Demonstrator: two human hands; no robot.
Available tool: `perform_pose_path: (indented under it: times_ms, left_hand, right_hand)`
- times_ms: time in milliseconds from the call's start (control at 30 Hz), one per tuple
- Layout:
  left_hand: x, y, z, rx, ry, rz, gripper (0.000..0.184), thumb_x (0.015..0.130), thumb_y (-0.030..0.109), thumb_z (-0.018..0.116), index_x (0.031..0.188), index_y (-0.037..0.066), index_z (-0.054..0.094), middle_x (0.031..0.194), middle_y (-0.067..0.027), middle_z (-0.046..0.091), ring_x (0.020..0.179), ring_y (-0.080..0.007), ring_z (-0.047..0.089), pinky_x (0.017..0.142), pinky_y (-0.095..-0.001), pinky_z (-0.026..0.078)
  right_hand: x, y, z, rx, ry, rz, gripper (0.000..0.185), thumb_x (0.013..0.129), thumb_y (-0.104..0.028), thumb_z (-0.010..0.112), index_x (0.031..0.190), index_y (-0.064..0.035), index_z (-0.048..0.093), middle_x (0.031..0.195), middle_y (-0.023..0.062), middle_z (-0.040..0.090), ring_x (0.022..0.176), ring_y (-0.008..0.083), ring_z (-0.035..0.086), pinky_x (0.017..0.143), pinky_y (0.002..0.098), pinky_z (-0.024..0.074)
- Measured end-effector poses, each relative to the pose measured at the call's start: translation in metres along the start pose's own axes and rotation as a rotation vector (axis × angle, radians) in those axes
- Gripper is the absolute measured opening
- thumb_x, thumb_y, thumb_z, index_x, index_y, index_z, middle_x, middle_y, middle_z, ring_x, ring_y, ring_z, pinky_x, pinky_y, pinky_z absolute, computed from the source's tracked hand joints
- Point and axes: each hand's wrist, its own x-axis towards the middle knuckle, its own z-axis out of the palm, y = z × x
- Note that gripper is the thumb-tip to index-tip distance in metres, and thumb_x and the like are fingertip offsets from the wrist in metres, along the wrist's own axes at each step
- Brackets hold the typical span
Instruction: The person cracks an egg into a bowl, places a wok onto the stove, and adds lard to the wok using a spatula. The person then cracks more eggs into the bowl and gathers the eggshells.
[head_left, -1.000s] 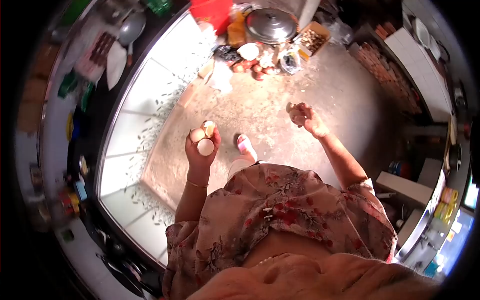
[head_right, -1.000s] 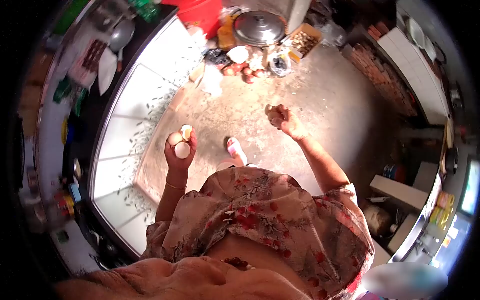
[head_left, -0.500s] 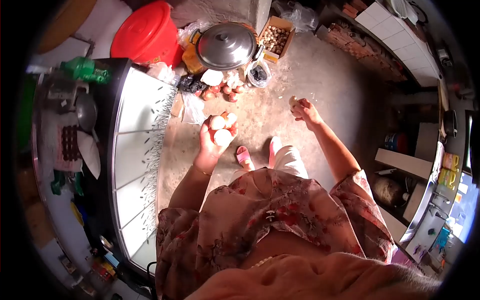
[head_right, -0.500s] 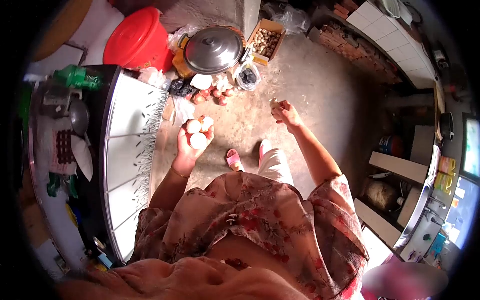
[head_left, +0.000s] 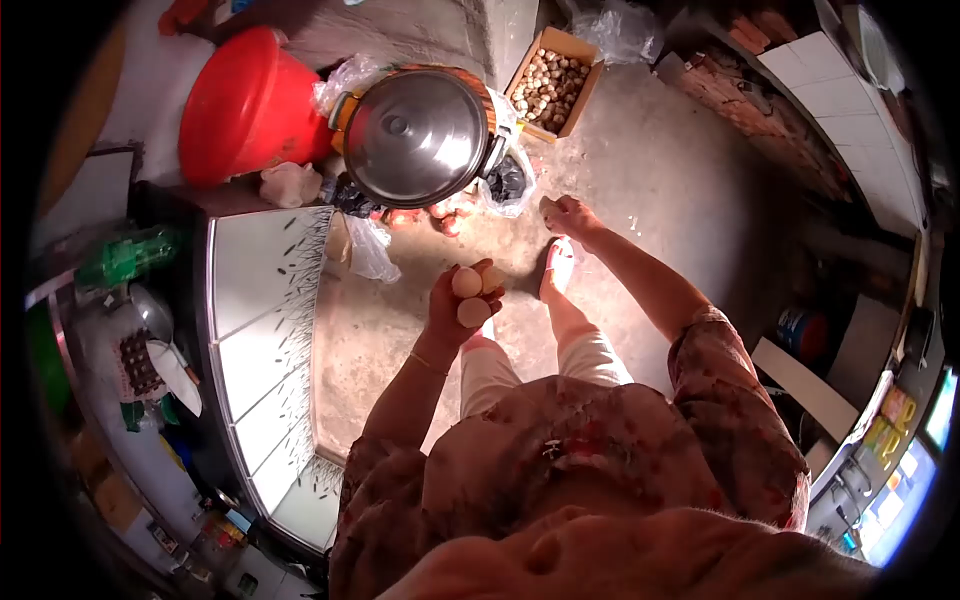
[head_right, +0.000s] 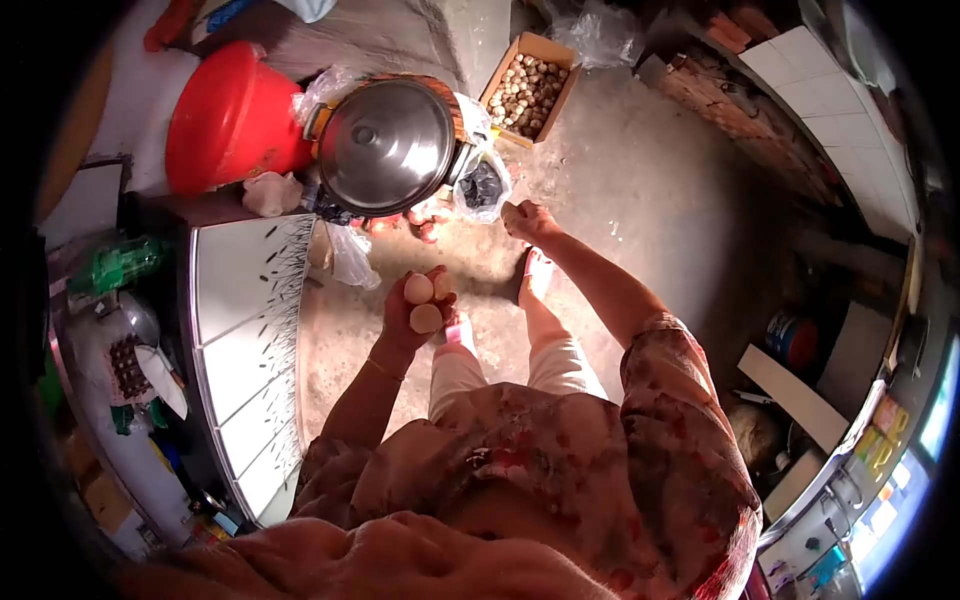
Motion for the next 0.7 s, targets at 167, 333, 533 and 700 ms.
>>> perform_pose_path:
  times_ms: [167, 333, 533, 700]
  left_hand:
    - [0.08, 0.012, -0.008, 0.042, 0.043, 0.004, 0.047, 0.09, 0.039, 0.038, 0.122, 0.006, 0.05, 0.107, -0.011, 0.058, 0.087, -0.0274, 0.057, 0.074, -0.0388, 0.049]
    - [0.15, 0.029, -0.036, 0.006, 0.093, -0.07, 0.046, 0.09, 0.038, 0.038, 0.118, 0.005, 0.052, 0.106, -0.0102, 0.058, 0.087, -0.0269, 0.057, 0.072, -0.0366, 0.048]
    - [0.227, 0.041, -0.088, -0.002, 0.041, -0.039, 0.051, 0.092, 0.04, 0.033, 0.12, 0.002, 0.052, 0.109, -0.0115, 0.059, 0.085, -0.0248, 0.058, 0.07, -0.037, 0.047]
    - [0.268, 0.051, -0.128, 0.028, 0.1, -0.034, 0.049, 0.09, 0.041, 0.04, 0.119, 0.004, 0.053, 0.108, -0.0122, 0.06, 0.092, -0.0301, 0.059, 0.077, -0.0409, 0.048]
  right_hand:
    - [0.078, 0.005, -0.004, -0.024, -0.044, 0.156, 0.036, 0.072, -0.023, 0.065, 0.102, -0.0039, 0.058, 0.082, 0.0077, 0.062, 0.072, 0.0157, 0.059, 0.06, 0.032, 0.0496]
    - [0.166, 0.056, 0.022, 0.031, 0.0, 0.196, 0.039, 0.074, -0.026, 0.063, 0.106, -0.0039, 0.057, 0.084, 0.0084, 0.063, 0.071, 0.0174, 0.061, 0.058, 0.0324, 0.0507]
    - [0.266, 0.116, 0.054, -0.015, 0.058, 0.166, 0.041, 0.076, -0.031, 0.061, 0.108, -0.0048, 0.057, 0.087, 0.0091, 0.064, 0.077, 0.0178, 0.062, 0.063, 0.0306, 0.0502]
    - [0.295, 0.106, 0.067, 0.021, 0.007, 0.129, 0.048, 0.077, -0.027, 0.061, 0.12, -0.0067, 0.054, 0.091, 0.0094, 0.065, 0.081, 0.0178, 0.062, 0.07, 0.0296, 0.0481]
